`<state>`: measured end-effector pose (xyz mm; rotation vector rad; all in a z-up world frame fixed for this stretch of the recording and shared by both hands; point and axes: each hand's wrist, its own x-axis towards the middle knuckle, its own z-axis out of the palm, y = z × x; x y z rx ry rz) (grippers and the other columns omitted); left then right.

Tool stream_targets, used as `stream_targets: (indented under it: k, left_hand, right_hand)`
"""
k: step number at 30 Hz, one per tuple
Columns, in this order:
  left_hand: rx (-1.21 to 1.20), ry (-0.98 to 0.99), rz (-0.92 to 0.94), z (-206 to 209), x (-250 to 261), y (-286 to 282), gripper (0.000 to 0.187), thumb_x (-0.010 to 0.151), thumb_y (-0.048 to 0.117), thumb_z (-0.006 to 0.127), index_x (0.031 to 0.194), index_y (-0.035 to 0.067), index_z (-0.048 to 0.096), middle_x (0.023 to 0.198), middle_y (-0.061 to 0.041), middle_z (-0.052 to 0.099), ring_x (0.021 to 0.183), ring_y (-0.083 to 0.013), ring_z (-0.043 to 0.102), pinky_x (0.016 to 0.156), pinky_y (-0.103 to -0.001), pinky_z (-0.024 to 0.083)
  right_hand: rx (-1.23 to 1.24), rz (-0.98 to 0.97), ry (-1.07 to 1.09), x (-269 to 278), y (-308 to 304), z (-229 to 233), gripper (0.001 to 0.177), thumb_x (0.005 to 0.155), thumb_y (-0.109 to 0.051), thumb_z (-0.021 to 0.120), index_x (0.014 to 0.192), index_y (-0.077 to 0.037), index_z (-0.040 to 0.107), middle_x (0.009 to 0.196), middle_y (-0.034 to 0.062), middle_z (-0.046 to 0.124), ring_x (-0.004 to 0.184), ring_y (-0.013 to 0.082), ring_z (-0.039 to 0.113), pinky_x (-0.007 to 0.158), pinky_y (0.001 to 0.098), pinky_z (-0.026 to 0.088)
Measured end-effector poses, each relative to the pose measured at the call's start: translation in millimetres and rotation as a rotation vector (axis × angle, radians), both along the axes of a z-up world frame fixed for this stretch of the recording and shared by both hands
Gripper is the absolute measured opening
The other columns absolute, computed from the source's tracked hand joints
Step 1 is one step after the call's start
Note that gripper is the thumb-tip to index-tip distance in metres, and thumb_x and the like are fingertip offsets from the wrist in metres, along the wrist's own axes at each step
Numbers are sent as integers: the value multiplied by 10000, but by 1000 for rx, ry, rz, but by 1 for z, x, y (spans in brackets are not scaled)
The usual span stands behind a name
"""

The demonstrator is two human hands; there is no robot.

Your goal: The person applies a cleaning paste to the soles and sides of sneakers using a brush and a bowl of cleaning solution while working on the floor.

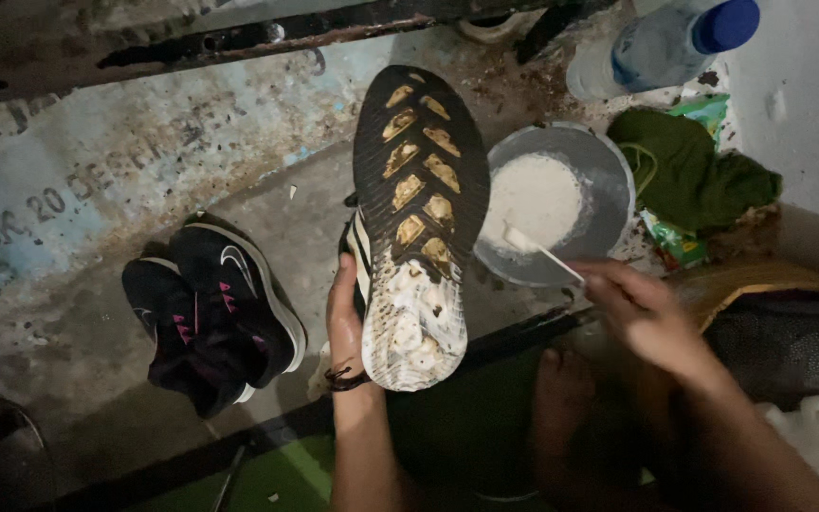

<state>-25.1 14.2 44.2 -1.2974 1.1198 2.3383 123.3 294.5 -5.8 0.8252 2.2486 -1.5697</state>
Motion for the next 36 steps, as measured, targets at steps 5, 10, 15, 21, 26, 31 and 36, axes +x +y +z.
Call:
stream_targets:
  k: [5,10,15,21,26,31,36]
  left_hand:
    - [296,146,-206,-43,15,-18,656,988,383,626,1539,31,579,1464,-203,667,1308,-405,652,1117,-581,522]
    - [217,128,-234,-38,19,-14,614,997,343,611,1516,16,601,1476,-188,671,1332,-366,648,1134,-517,506]
    - [277,36,-228,-21,18,-7,629,970,356,623,1486,-5,623,1403,-228,697,1246,-415,677,1084,-580,538]
    - [266,93,-141,-38,24,-12,564,979,323,648,1437,-6,652,1363,-216,721,1227,-375,693,1102,-536,538]
    - [90,526,-654,-77,24,-44,772,1076,534,547,1647,34,403,1715,-150,415,1614,-327,374,1349,-482,298]
    - [209,336,-510,-84,36,-38,630,1029,438,630,1497,17,611,1503,-170,649,1399,-325,613,1200,-485,473]
    - [153,467,-683,-72,23,-46,629,1082,512,563,1470,26,652,1501,-169,662,1431,-363,607,1217,-527,464]
  right_hand:
    - [-35,405,215,-2,4,61,381,1026,-118,588,1377,-124,734,1188,100,810,753,161,707,658,278,555]
    - [195,513,455,-31,-2,69,351,1042,-17,528,1344,-80,695,1144,99,794,770,204,644,631,344,466]
    - [761,500,601,-11,-3,44,624,1045,98,516,1589,-195,605,992,65,523,696,221,482,529,389,292]
    - [713,1021,567,14,-1,39,635,988,-197,603,1609,-280,499,985,-45,535,769,167,615,544,399,534]
    - [338,445,650,-12,23,47,354,1078,-46,454,1353,-19,675,869,42,615,681,177,527,570,336,398]
    - [882,414,619,15,29,20,313,1187,-168,618,1495,-218,632,1062,56,557,722,248,316,615,487,265]
    - [783,804,831,-8,3,64,397,1039,-77,747,1423,-159,690,850,18,464,566,159,371,438,362,306]
